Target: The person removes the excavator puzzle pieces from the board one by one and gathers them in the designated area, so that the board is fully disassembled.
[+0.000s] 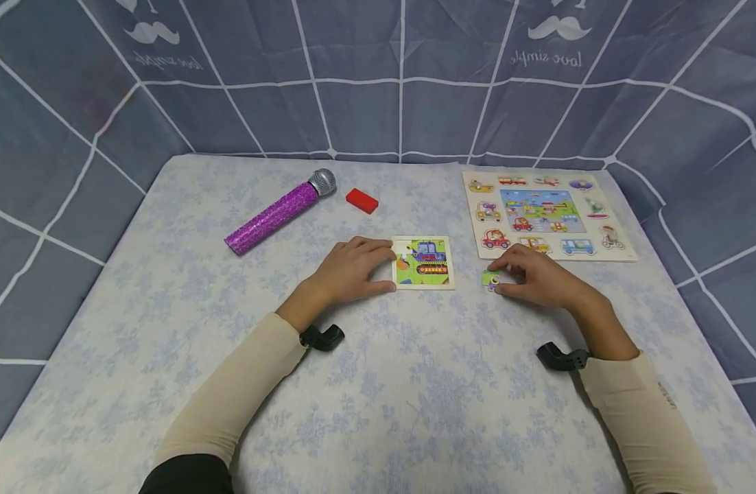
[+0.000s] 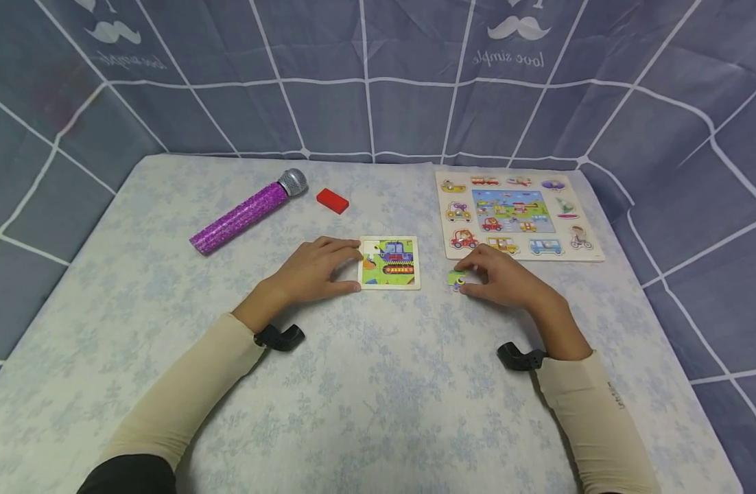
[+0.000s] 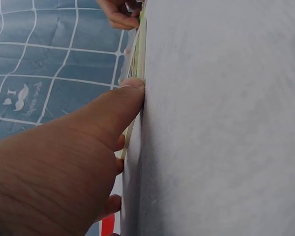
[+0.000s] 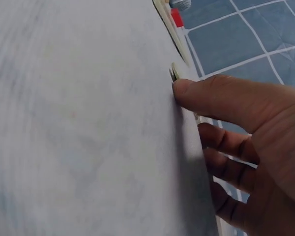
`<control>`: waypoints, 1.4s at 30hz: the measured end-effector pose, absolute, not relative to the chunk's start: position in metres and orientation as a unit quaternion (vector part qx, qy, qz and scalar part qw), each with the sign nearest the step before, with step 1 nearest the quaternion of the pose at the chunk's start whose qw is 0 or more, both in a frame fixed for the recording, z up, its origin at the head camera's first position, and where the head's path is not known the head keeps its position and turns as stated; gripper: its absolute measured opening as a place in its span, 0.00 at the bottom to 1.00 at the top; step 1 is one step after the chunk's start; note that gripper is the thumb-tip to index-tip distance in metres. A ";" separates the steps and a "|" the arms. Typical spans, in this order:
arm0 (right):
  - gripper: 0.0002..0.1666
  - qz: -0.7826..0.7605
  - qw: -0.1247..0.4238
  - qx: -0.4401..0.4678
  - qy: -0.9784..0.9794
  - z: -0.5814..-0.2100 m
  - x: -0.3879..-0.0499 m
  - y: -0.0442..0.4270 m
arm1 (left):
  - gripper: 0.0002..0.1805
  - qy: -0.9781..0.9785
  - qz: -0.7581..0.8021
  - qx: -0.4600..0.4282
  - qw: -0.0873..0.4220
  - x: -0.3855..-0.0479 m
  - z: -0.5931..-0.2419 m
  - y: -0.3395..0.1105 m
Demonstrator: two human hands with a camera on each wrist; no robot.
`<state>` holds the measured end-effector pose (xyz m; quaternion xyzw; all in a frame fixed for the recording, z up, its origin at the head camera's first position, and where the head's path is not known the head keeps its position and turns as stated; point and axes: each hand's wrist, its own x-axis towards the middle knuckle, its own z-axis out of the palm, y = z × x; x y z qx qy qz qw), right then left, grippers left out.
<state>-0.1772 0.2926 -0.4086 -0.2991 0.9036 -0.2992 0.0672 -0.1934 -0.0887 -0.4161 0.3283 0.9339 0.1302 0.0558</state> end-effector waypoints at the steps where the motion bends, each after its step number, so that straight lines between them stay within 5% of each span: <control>1: 0.18 -0.300 0.066 -0.301 0.903 -0.409 -0.178 0.293 | 0.34 0.934 0.130 0.328 0.056 -0.194 -0.416 -0.089; 15: 0.20 -0.357 0.059 -0.309 0.880 -0.417 -0.183 0.299 | 0.33 0.935 0.125 0.327 0.051 -0.200 -0.409 -0.089; 24: 0.26 -0.310 0.109 -0.281 0.902 -0.392 -0.188 0.296 | 0.33 0.935 0.128 0.326 0.061 -0.198 -0.409 -0.087; 42: 0.13 -0.168 0.088 -0.351 0.917 -0.390 -0.243 0.150 | 0.32 0.932 0.136 0.332 0.051 -0.193 -0.418 -0.090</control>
